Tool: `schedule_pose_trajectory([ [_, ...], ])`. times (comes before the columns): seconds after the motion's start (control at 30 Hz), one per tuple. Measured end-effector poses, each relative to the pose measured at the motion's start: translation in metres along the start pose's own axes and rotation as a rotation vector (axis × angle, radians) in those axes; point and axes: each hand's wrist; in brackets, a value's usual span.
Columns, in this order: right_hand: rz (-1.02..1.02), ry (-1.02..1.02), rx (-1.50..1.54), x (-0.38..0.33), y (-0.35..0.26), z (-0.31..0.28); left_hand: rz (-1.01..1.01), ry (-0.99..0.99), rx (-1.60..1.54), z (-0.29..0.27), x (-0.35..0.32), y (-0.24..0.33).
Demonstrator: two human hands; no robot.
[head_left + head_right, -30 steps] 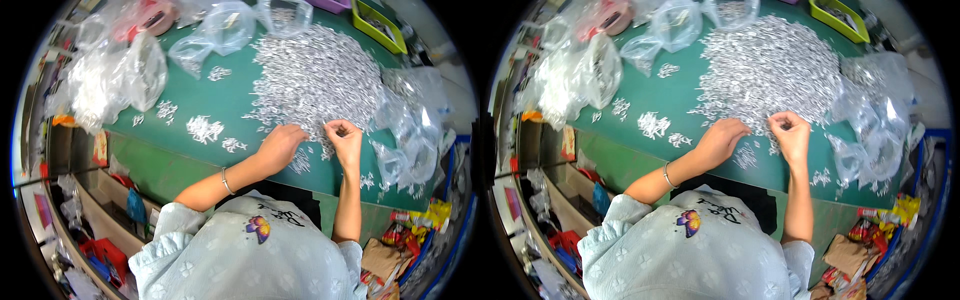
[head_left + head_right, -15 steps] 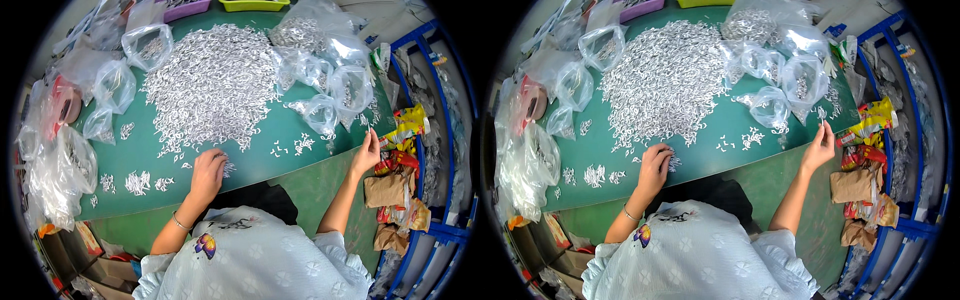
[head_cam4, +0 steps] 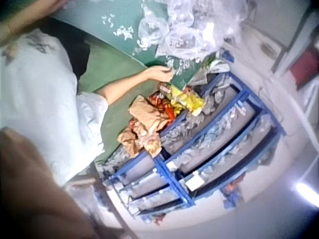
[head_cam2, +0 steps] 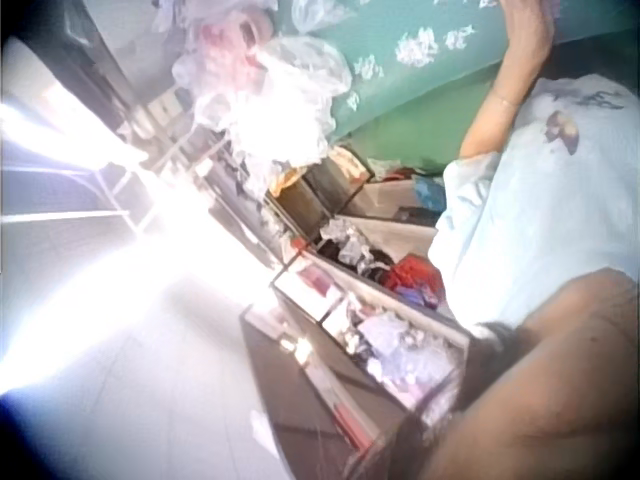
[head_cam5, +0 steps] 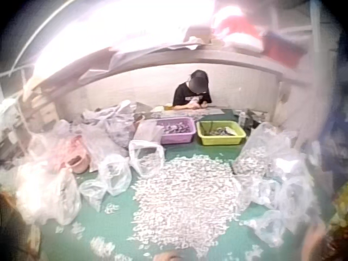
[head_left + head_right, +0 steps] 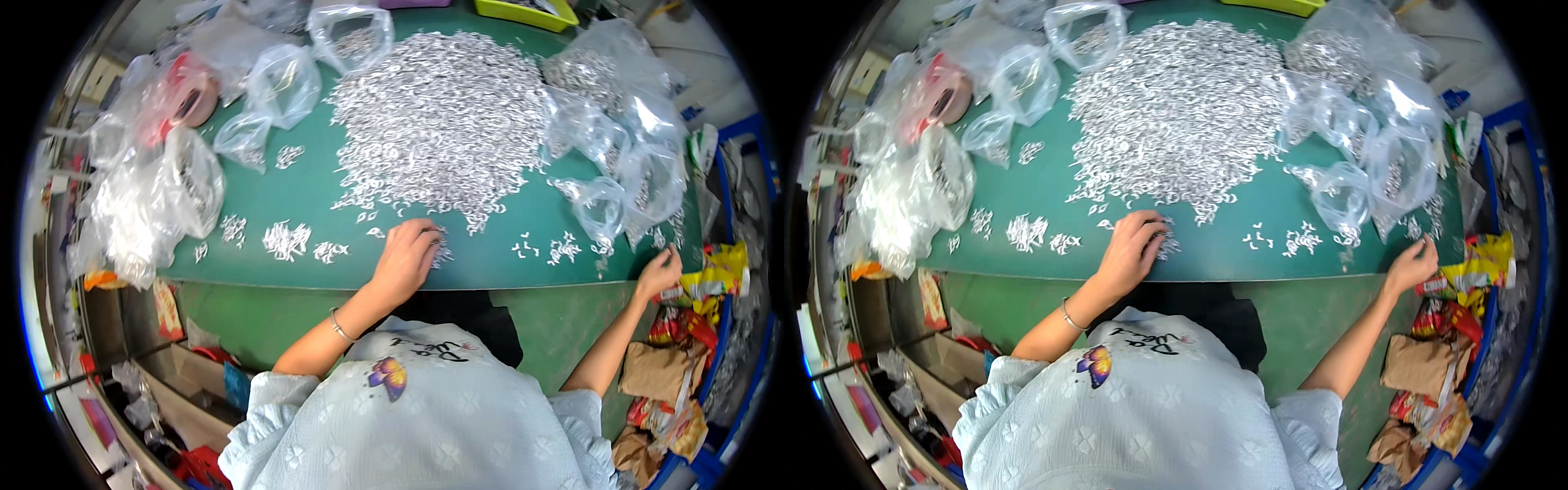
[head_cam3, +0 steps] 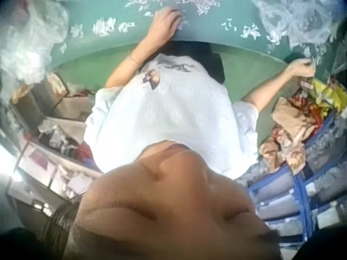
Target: The person sorts small metallic hook-shaped parts by hand on a green work table, moving them from a central pile into separate groups.
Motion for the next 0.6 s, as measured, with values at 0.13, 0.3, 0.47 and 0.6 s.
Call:
schedule_pose_trajectory([
  [0.13, -0.176, 0.064, 0.349, -0.02, -0.129, -0.057, 0.0, 0.002, 0.02, 0.002, -0.003, 0.003],
  [0.3, -0.288, -0.758, 0.904, -0.065, -0.259, -0.101, 0.034, -0.028, 0.034, 0.007, -0.006, 0.008],
  [0.47, -0.672, -0.953, 0.983, -0.107, -0.319, -0.082, 0.029, -0.01, 0.008, 0.007, -0.01, 0.01],
  [0.6, -0.818, -0.891, 0.938, -0.123, -0.327, -0.066, 0.049, 0.007, 0.001, 0.008, -0.012, 0.007],
])
Point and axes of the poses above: each hand's wrist, its own x-axis towards the middle knuckle, its own z-axis out of the palm, y = z × x, and after that the axes turned 5 degrees about z, right-handed
